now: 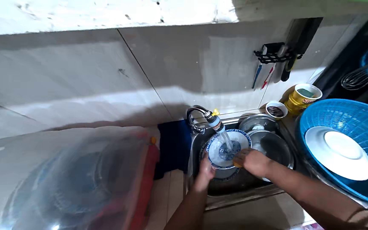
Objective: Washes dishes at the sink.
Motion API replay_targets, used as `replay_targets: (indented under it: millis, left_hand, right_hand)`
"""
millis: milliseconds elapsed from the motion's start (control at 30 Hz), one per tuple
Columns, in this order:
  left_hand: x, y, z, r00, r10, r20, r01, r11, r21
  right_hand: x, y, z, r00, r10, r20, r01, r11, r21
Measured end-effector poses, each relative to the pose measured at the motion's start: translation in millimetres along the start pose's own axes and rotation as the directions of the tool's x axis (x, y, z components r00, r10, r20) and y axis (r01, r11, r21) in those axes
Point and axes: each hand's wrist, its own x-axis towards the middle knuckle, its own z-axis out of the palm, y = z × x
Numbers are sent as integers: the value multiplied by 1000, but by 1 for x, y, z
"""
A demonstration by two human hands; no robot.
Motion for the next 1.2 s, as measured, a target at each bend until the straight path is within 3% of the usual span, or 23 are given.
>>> replay_targets:
  millis: [100,200,267,367,400,467,533,600,667,733,800,967,1100,1200]
  left_hand:
    - [-15,7,-5,988,152,-13,-143,952,272]
    - [-41,30,-8,916,327,233,-398,662,635]
    - [-61,50,-9,836,329,439,-546,430,719]
    - [-82,69,-8,670,413,617,-722,172,670]
    - [-85,75,-5,647,435,626,-732,122,671]
    - [-97,87,9,740,467,483,-612,171,772]
    - [-101,94,18,834,477,279,-464,329,823]
    - [-102,93,21,880,463,103,-369,533,761]
    - [-108,95,24,903,428,-31,-324,727,606]
    - [-115,100,30,920,374,-118,-294,858,422]
    - [-115,101,29,943,305,-134,-263,928,263]
    - [-91,72,43,977,173,-128,-178,984,-30]
    - [-56,38,51,962,219,160,-164,939,-303]
    - [-46,27,61,959,210,193,-121,912,-392]
  right_hand:
    - [7,0,-31,1000,-3,-14,4,1000,31]
    - [16,8,-60,999,5,-53,3,991,135]
    - [24,21,-70,992,43,-120,-17,978,206]
    - [37,35,-82,962,124,-242,-40,945,326]
    - [42,35,-86,943,178,-282,-59,921,384]
    - [57,30,-86,873,351,-339,-133,840,525]
    - [73,26,-69,776,536,-333,-193,704,684]
    - [82,12,-55,710,650,-271,-205,560,803]
    - [81,-12,-54,721,649,-242,-198,528,826]
    - [80,-23,-54,797,541,-268,-205,660,723]
    - [86,-17,-57,852,426,-304,-182,787,590]
    - [111,-11,-72,859,406,-313,-223,846,484]
    - [108,-40,-71,903,303,-305,-190,918,349]
    - [87,-65,-45,919,207,-335,-147,970,195]
